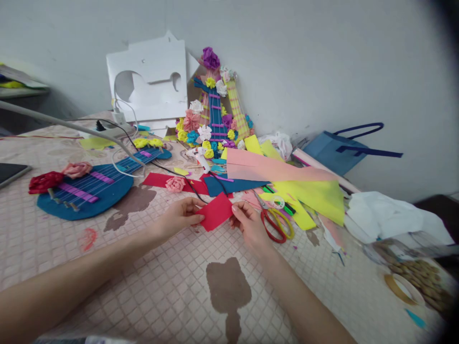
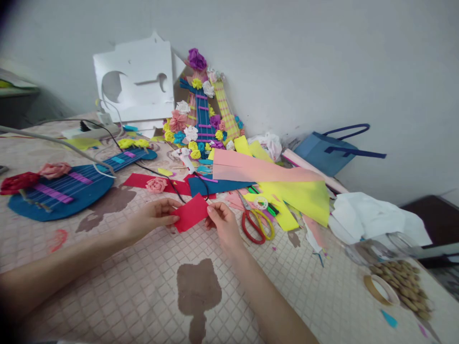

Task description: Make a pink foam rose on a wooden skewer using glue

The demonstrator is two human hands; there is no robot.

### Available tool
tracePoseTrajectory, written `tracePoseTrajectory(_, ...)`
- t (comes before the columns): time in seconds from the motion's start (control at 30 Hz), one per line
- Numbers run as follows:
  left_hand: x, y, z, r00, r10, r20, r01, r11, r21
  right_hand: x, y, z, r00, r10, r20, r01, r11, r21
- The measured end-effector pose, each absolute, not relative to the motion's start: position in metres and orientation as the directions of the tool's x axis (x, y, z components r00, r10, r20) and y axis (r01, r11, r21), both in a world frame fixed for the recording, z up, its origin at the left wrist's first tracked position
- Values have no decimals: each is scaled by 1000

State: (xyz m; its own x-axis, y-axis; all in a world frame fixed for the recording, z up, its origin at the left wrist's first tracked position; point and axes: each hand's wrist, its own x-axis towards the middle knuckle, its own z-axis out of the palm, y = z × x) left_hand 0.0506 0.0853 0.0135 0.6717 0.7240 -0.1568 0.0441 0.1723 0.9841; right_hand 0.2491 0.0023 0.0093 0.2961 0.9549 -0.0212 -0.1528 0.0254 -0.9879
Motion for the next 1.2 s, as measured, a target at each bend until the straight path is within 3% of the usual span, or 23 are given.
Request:
tracePoseTrajectory(0.27,47,91,8,769,622,-149,136,69,988,249,1,9,321,946,-42,-111,-6,-994)
tracePoseTrajectory(0.33,47,92,7,765,626,-152,155,51,987,253,1,9,316,949,19,11,17,-1000)
tracePoseTrajectory(0.4,46,93,7,755,635,-164,188,31,982,263,0,13,291,949,123,255,47,-966)
tracePoseTrajectory(0.5,45,93,8,755,631,-178,232,-3,973,290,-3,22,241,936,255,702,14,-712)
tracePoseTrajectory(0.6,44,92,10,754,632,-182,248,-17,969,324,-9,29,308,923,231,894,-198,-402)
tracePoseTrajectory(0.67,44,92,11,753,633,-177,244,-19,969,341,-14,31,369,917,152,908,-320,-270)
tracePoseTrajectory(0.77,45,91,12,758,625,-185,230,10,973,355,-20,33,414,909,42,897,-400,-188)
tracePoseTrajectory(1.2,47,88,19,740,652,-168,51,194,980,371,-27,30,461,886,-44,876,-463,-138)
